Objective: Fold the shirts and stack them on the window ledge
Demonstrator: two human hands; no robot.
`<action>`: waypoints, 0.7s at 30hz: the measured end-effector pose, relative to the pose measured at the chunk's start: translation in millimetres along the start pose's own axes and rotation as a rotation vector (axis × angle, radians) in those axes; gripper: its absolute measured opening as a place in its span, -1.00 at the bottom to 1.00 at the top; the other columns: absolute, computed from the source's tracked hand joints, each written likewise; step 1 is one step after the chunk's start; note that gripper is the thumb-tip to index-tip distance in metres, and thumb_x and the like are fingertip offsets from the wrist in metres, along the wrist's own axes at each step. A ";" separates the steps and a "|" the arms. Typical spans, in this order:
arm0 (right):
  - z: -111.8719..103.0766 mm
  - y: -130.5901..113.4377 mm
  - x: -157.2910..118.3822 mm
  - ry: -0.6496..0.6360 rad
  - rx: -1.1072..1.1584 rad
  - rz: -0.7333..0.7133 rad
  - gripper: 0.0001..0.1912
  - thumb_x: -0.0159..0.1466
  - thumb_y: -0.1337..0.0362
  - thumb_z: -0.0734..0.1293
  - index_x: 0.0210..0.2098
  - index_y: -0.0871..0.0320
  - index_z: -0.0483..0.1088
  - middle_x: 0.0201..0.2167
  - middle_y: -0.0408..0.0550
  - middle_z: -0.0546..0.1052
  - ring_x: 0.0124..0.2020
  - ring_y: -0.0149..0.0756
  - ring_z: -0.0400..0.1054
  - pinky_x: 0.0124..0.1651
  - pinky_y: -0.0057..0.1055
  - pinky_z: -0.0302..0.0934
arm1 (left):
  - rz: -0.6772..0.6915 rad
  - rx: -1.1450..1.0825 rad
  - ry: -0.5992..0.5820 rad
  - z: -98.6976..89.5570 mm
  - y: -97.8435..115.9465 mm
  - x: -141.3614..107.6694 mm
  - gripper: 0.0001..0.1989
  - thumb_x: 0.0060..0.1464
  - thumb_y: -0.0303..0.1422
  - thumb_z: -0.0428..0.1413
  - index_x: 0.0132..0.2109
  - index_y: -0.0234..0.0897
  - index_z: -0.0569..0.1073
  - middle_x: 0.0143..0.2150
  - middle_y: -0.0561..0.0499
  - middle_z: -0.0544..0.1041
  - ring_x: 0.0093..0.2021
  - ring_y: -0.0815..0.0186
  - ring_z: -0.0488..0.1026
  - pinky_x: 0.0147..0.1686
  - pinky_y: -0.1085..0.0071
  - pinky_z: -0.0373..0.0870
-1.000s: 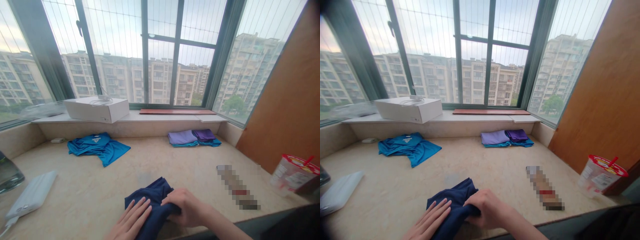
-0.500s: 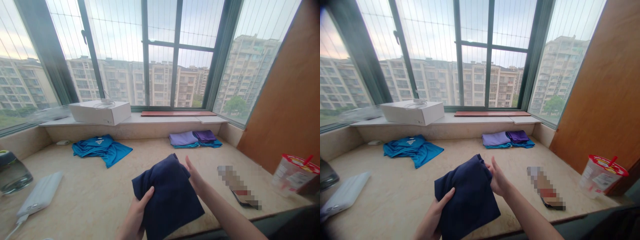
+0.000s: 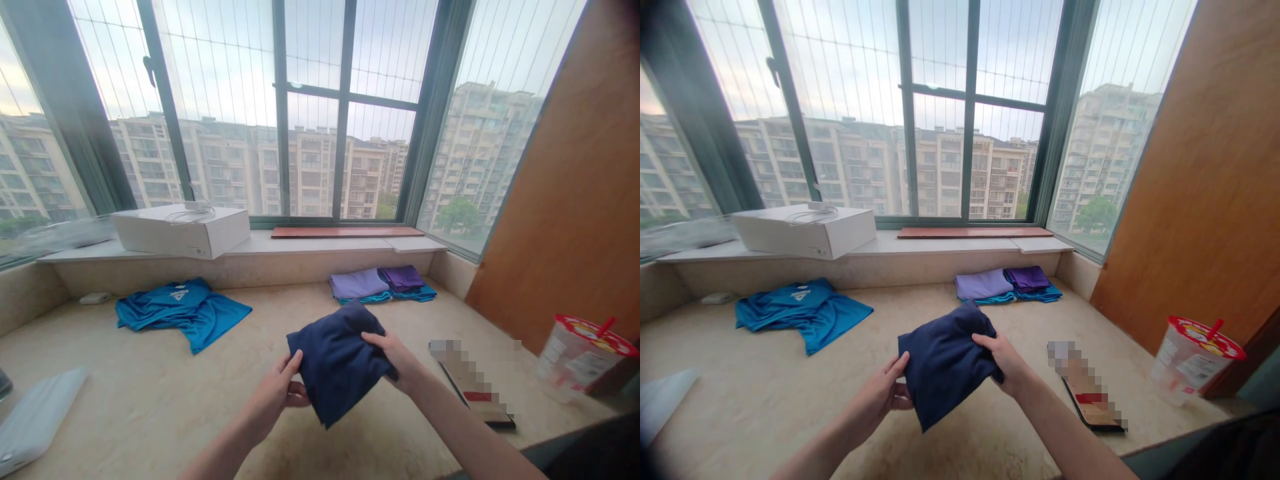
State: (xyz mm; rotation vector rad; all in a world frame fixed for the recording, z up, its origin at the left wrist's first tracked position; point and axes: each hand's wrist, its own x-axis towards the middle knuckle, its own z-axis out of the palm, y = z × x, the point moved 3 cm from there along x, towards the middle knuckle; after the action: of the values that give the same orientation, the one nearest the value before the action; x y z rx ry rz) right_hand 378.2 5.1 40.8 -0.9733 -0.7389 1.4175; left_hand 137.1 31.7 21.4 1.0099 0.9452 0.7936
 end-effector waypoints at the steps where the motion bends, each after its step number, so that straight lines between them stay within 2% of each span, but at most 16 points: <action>1: -4.9 -12.8 16.2 0.064 -0.048 -0.051 -0.67 0.17 0.27 0.46 -0.07 0.19 0.48 -0.20 0.01 0.65 -0.21 -0.18 0.58 -0.10 -0.32 0.48 | 0.088 0.066 0.027 -7.4 4.5 11.9 -0.42 0.04 0.11 0.23 -0.04 -0.29 0.47 -0.25 -0.05 0.62 -0.46 0.25 0.61 -0.44 0.35 0.56; 3: -16.3 -41.6 52.3 0.188 -0.218 -0.173 -0.73 0.19 0.24 0.41 -0.12 0.17 0.47 -0.22 0.00 0.64 -0.29 -0.23 0.57 -0.22 -0.35 0.48 | 0.280 0.170 0.098 -22.8 10.4 29.6 -0.42 0.03 0.17 0.18 -0.17 -0.31 0.48 -0.36 0.02 0.56 -0.52 0.28 0.58 -0.49 0.41 0.50; 5: -28.8 -69.5 88.5 0.282 -0.404 -0.264 -0.74 0.23 0.19 0.35 -0.13 0.16 0.46 -0.23 0.01 0.63 -0.33 -0.24 0.54 -0.28 -0.34 0.46 | 0.404 0.257 0.170 -36.0 9.9 38.4 -0.44 0.05 0.17 0.14 -0.27 -0.31 0.47 -0.49 0.07 0.50 -0.55 0.28 0.54 -0.55 0.43 0.43; 8: -50.5 -99.2 133.1 0.357 -0.562 -0.301 -0.64 0.24 0.11 0.32 -0.07 0.20 0.45 -0.24 0.05 0.61 -0.34 -0.19 0.52 -0.31 -0.27 0.43 | 0.472 0.360 0.211 -45.9 2.5 40.7 -0.52 0.12 0.10 0.09 -0.31 -0.28 0.48 -0.61 0.10 0.44 -0.61 0.30 0.46 -0.60 0.46 0.35; 11: -70.9 -110.0 161.8 0.458 -0.745 -0.351 -0.50 0.19 0.09 0.36 0.05 0.23 0.42 -0.10 0.18 0.58 -0.11 -0.02 0.50 -0.12 -0.12 0.41 | 0.508 0.436 0.213 -45.7 -3.5 39.9 -0.58 0.16 0.03 0.08 -0.37 -0.25 0.48 -0.66 0.09 0.42 -0.63 0.32 0.42 -0.59 0.49 0.33; 13: -77.1 -104.1 176.4 0.519 -0.876 -0.398 -0.44 0.17 0.13 0.36 0.11 0.26 0.39 0.09 0.33 0.48 0.14 0.11 0.37 0.10 0.00 0.28 | 0.509 0.470 0.208 -43.7 -6.6 41.0 -0.59 0.18 0.00 0.06 -0.42 -0.24 0.45 -0.68 0.09 0.41 -0.64 0.33 0.40 -0.58 0.50 0.30; 15: -74.7 -88.1 190.2 0.524 -1.004 -0.454 -0.43 0.19 0.15 0.33 0.16 0.25 0.38 0.25 0.36 0.35 0.32 0.13 0.16 0.28 0.05 0.08 | 0.497 0.497 0.194 -41.6 -9.9 42.8 -0.58 0.20 -0.01 0.04 -0.45 -0.24 0.43 -0.69 0.08 0.41 -0.64 0.35 0.38 -0.58 0.51 0.28; 17: -67.0 -65.4 202.7 0.469 -1.121 -0.500 -0.45 0.23 0.14 0.28 0.19 0.16 0.38 0.31 0.23 0.32 0.38 0.06 0.07 0.35 0.02 -0.03 | 0.486 0.523 0.176 -39.9 -13.2 44.0 -0.57 0.21 -0.03 0.02 -0.47 -0.24 0.40 -0.69 0.07 0.40 -0.65 0.35 0.36 -0.59 0.51 0.24; 21: -57.3 -22.9 218.0 0.351 -1.307 -0.511 -0.48 0.29 0.12 0.20 0.23 -0.02 0.36 0.29 0.04 0.39 0.36 -0.04 0.12 0.32 -0.02 0.01 | 0.475 0.560 0.145 -38.1 -17.8 44.0 -0.57 0.22 -0.06 0.01 -0.50 -0.24 0.37 -0.69 0.06 0.38 -0.67 0.37 0.32 -0.60 0.50 0.16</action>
State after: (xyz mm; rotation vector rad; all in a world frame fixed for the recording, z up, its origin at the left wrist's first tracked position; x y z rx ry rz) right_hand 451.4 216.8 6.3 -1.7604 -1.5406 0.1555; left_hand 121.2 77.1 -15.9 1.7249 1.0971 1.0296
